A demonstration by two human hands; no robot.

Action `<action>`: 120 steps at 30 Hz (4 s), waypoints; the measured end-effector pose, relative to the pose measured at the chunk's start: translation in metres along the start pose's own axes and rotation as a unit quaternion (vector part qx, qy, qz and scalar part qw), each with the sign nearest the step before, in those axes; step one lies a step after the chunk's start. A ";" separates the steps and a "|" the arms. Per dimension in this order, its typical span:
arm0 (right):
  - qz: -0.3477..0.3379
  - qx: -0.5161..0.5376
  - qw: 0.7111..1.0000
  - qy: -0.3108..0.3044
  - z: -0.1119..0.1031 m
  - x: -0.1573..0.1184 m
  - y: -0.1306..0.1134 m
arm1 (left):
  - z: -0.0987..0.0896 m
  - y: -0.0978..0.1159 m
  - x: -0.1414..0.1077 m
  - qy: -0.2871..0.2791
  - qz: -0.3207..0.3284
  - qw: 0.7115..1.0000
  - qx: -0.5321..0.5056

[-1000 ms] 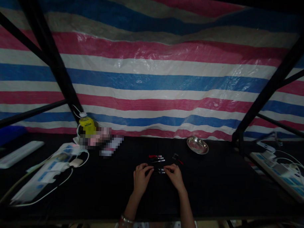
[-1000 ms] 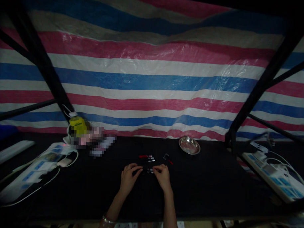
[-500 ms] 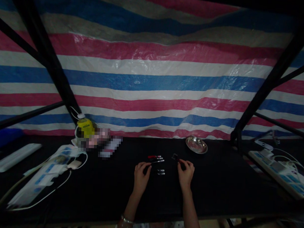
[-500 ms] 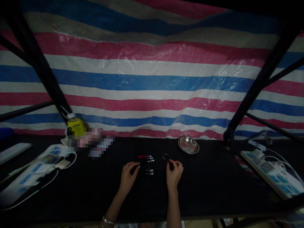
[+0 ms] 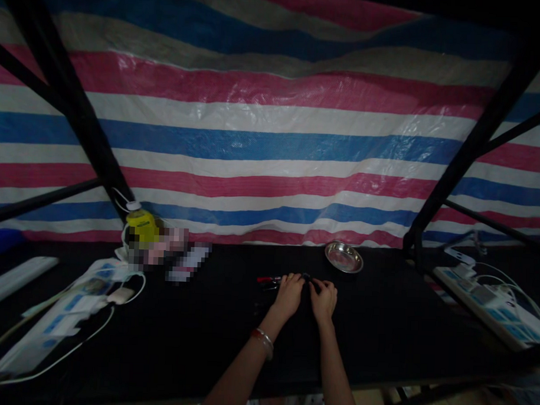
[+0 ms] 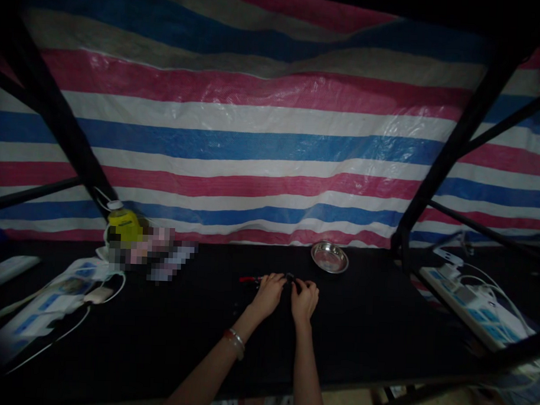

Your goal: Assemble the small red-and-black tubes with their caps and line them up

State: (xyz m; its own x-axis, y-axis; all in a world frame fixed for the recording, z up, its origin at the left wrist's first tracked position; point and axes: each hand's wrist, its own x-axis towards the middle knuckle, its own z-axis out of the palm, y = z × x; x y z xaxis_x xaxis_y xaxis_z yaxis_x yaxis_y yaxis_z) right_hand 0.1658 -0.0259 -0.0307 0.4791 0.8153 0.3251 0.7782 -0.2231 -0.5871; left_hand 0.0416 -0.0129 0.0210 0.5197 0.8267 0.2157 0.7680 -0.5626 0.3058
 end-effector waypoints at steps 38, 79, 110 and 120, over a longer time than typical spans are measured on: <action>0.091 0.545 0.820 -0.148 -0.024 -0.048 -0.039 | -0.027 0.004 -0.047 0.276 -0.201 0.725 -0.598; 0.253 0.612 0.745 -0.077 -0.024 -0.040 -0.060 | -0.009 -0.006 -0.093 0.297 -0.215 0.914 -0.172; 0.199 0.593 0.779 0.047 0.004 -0.056 -0.120 | 0.006 -0.031 -0.099 0.439 -0.265 0.801 -0.309; 0.081 0.570 0.816 -0.042 -0.018 -0.062 -0.136 | -0.003 -0.025 -0.099 0.440 -0.241 0.802 -0.324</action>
State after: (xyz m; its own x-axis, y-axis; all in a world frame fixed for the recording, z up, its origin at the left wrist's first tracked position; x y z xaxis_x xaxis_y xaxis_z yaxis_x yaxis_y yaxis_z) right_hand 0.0374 -0.0554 0.0423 0.4719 0.8688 0.1500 -0.2006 0.2715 -0.9413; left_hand -0.0300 -0.0807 -0.0055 -0.4631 0.7850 0.4115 0.2958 -0.3008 0.9067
